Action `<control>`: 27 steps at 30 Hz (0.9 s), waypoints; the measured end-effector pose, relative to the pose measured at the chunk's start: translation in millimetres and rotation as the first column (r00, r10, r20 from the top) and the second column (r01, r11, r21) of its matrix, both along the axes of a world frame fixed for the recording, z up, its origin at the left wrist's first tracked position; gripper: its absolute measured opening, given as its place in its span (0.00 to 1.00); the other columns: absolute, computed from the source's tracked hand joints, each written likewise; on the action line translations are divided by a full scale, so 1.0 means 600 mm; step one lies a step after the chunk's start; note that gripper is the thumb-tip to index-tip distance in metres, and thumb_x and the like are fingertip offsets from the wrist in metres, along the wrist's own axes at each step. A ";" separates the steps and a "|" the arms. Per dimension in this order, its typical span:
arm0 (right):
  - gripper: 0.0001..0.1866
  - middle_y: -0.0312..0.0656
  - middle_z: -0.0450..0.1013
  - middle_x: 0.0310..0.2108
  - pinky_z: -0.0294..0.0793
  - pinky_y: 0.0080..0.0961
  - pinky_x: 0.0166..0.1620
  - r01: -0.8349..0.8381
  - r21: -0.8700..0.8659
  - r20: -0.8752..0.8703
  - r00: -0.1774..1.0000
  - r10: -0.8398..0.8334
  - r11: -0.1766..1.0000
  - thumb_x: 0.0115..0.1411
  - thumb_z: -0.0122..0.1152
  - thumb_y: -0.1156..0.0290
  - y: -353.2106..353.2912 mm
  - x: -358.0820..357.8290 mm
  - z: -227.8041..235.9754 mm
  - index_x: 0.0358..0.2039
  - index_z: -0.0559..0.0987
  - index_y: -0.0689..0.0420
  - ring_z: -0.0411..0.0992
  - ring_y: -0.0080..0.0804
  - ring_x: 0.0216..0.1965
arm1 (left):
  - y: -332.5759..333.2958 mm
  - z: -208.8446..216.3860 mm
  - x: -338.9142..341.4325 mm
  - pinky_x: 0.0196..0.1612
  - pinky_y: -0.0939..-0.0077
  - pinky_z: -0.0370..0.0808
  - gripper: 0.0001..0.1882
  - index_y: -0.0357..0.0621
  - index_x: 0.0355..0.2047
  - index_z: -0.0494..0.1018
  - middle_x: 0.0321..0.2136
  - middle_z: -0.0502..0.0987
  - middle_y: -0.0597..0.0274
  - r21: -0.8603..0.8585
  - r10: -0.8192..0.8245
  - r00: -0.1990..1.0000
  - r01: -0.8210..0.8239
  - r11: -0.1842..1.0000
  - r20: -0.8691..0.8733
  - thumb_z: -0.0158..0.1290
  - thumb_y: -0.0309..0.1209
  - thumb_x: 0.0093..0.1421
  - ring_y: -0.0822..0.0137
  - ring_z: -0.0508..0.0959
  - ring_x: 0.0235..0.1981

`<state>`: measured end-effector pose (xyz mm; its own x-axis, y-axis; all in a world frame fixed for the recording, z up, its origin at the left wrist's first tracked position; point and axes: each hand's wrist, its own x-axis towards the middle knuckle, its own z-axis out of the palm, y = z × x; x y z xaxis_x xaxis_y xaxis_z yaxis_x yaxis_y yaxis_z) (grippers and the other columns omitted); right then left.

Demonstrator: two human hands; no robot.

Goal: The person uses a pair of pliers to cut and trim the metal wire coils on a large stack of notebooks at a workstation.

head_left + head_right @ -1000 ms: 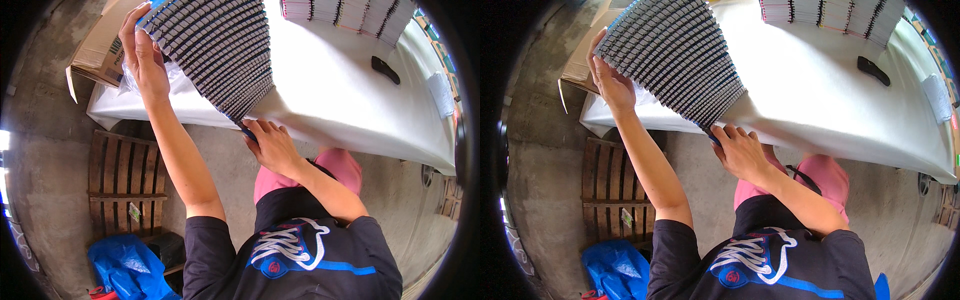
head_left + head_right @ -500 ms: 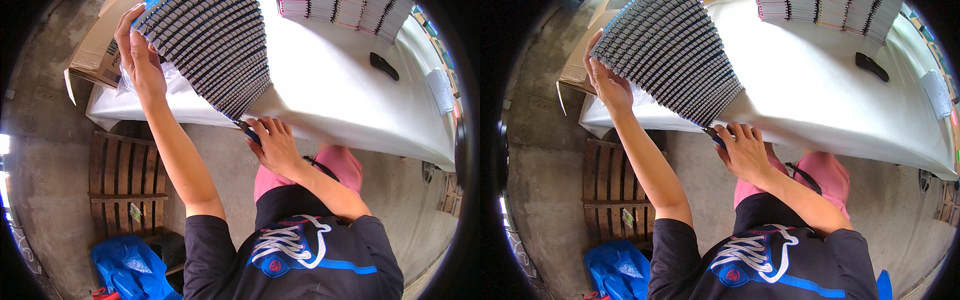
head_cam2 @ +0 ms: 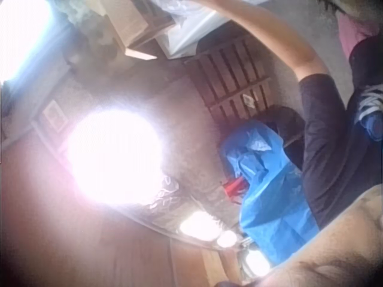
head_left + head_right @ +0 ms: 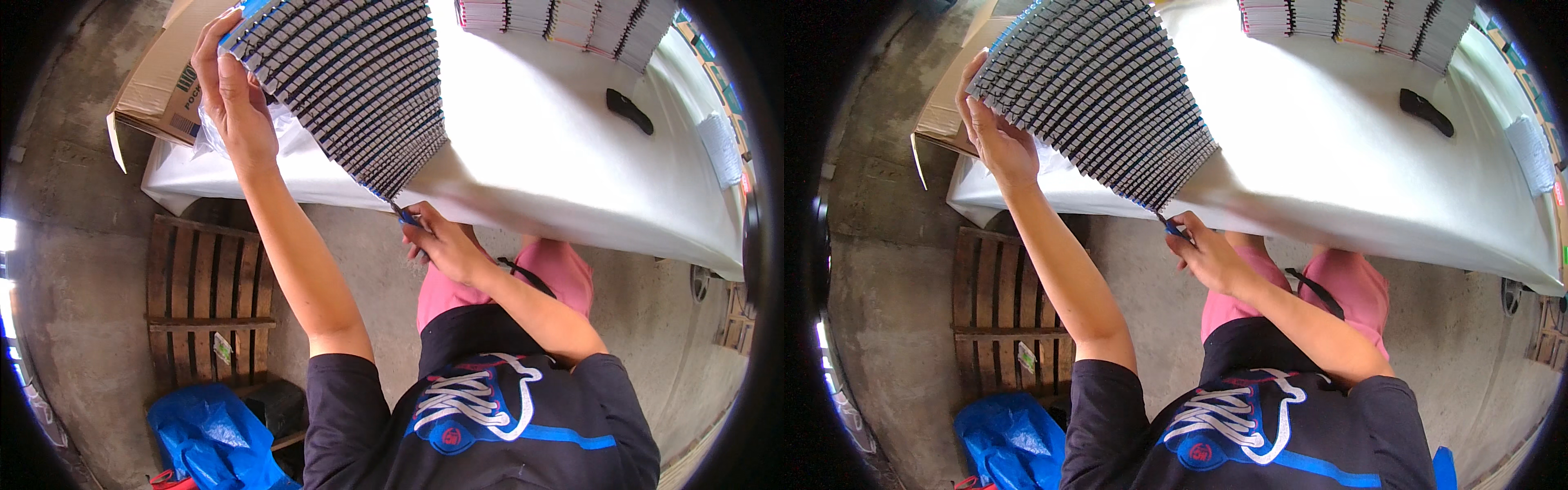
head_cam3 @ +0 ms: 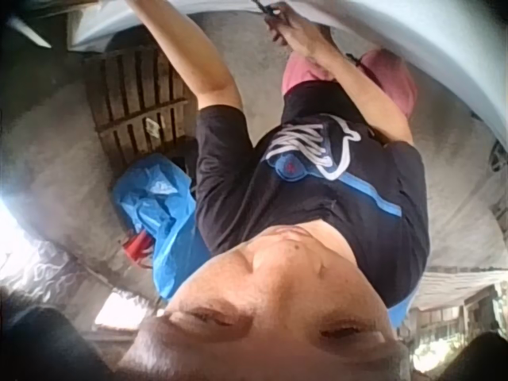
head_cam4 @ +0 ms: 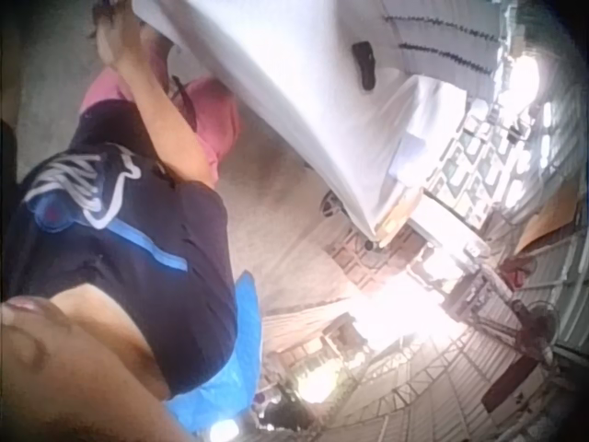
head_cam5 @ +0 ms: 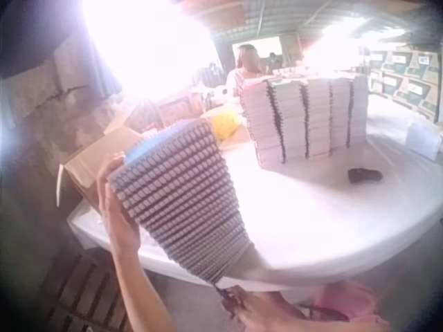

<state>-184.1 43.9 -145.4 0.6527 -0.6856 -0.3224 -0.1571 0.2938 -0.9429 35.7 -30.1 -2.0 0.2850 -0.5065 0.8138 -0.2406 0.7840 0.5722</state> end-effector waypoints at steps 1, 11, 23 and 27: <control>0.18 0.49 0.69 0.41 0.68 0.37 0.41 0.056 -0.261 -0.051 0.996 -0.072 0.964 0.59 0.54 0.64 0.002 -0.001 -0.006 0.48 0.67 0.55 0.71 0.47 0.40 | 0.001 0.001 0.000 0.51 0.72 0.72 0.24 0.43 0.55 0.63 0.47 0.71 0.58 0.000 -0.009 1.000 0.009 1.000 0.008 0.39 0.46 0.66 0.67 0.73 0.47; 0.24 0.46 0.66 0.45 0.62 0.42 0.49 -0.106 -0.931 -0.231 0.912 -0.339 0.349 0.55 0.58 0.65 0.006 -0.015 -0.031 0.52 0.67 0.53 0.66 0.45 0.47 | 0.003 -0.001 -0.001 0.50 0.70 0.72 0.24 0.43 0.54 0.63 0.46 0.72 0.58 0.021 0.014 1.000 -0.014 1.000 0.013 0.38 0.46 0.66 0.67 0.74 0.47; 0.19 0.47 0.68 0.41 0.66 0.40 0.42 -0.132 -0.894 -0.266 0.926 -0.269 0.428 0.58 0.54 0.65 0.003 -0.012 -0.030 0.49 0.67 0.54 0.68 0.48 0.42 | 0.002 0.002 -0.001 0.51 0.69 0.71 0.24 0.41 0.54 0.63 0.47 0.72 0.57 0.001 -0.015 1.000 0.015 1.000 -0.003 0.38 0.46 0.66 0.65 0.73 0.48; 0.14 0.46 0.71 0.32 0.69 0.37 0.35 0.014 -0.760 -0.159 0.966 -0.206 0.650 0.61 0.52 0.65 0.001 -0.004 -0.041 0.45 0.68 0.55 0.71 0.49 0.33 | -0.003 0.001 -0.004 0.50 0.68 0.72 0.25 0.40 0.54 0.63 0.46 0.72 0.56 0.012 -0.015 1.000 0.015 1.000 -0.017 0.38 0.46 0.66 0.64 0.74 0.47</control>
<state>-186.5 44.3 -170.2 0.5375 -0.8156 0.2145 -0.3921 -0.4669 -0.7926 33.1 -31.8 -1.5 0.2909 -0.5202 0.8030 -0.2195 0.7806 0.5852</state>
